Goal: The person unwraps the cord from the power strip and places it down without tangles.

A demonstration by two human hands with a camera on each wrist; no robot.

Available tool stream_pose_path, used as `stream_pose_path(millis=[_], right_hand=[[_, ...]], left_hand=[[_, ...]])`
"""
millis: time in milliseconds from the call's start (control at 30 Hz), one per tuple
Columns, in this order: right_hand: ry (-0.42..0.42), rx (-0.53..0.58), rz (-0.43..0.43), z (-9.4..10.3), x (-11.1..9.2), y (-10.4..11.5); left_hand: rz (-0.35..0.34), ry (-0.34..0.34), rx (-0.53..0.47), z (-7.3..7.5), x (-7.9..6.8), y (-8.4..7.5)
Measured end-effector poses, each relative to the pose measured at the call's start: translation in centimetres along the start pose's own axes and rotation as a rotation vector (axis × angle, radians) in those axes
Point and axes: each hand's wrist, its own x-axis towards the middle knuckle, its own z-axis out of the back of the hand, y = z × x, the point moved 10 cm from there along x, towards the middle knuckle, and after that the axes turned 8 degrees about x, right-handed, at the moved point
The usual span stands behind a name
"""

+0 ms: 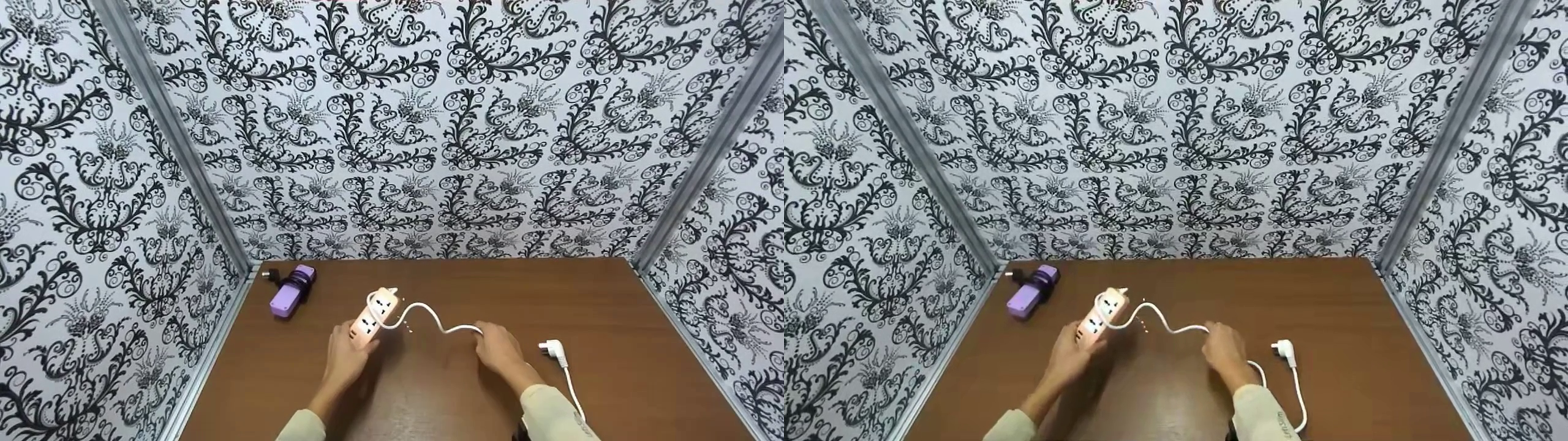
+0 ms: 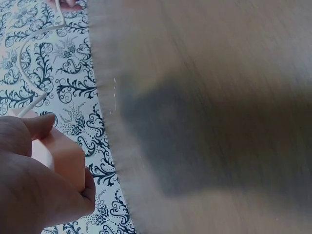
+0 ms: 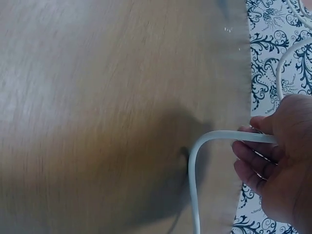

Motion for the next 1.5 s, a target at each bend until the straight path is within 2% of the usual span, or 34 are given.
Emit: stream_pose_path(millis=[133, 300, 400, 500, 600, 800, 900, 1033, 1167, 1300, 1400, 1500], right_hand=[[0.023, 0.002, -0.022, -0.2, 0.1, 0.0], [0.020, 0.024, -0.027, -0.1, -0.1, 0.2], [0.021, 0.032, -0.027, 0.0, -0.3, 0.2], [0.025, 0.037, -0.021, 0.1, -0.5, 0.2], [0.039, 0.042, -0.015, 0.1, -0.8, 0.1], [0.077, 0.112, -0.069, 0.7, -1.0, -1.1], [0.056, 0.113, -0.078, 1.2, -0.8, -1.7], [0.030, 0.057, -0.039, 1.7, -0.8, -2.5], [0.045, 0.048, -0.049, 1.6, -0.9, -3.7], [0.078, 0.056, -0.071, 1.4, -1.3, -4.5], [0.116, 0.059, -0.085, 1.1, -1.6, -4.6], [0.148, 0.061, -0.094, 0.9, -1.7, -4.5]], left_hand=[[-0.024, 0.052, 0.005, -0.6, -0.1, -0.1], [-0.028, 0.102, -0.041, -1.0, 0.0, 0.2], [-0.045, 0.083, -0.083, -0.6, 0.1, 0.1], [-0.077, 0.043, -0.081, 0.1, 0.4, -0.1], [-0.145, 0.012, 0.039, 0.5, 0.6, -0.5], [-0.415, -0.005, 0.418, 0.6, 0.6, -1.8], [-0.471, 0.006, 0.554, 0.4, 0.8, -1.2], [-0.447, 0.014, 0.686, 0.3, 1.4, 0.8], [-0.404, -0.001, 0.735, 0.2, 1.9, 3.0], [-0.357, 0.011, 0.725, 0.0, 2.2, 4.7], [-0.315, 0.071, 0.682, -0.3, 2.3, 5.6], [-0.310, 0.114, 0.614, -0.7, 2.4, 6.3]])
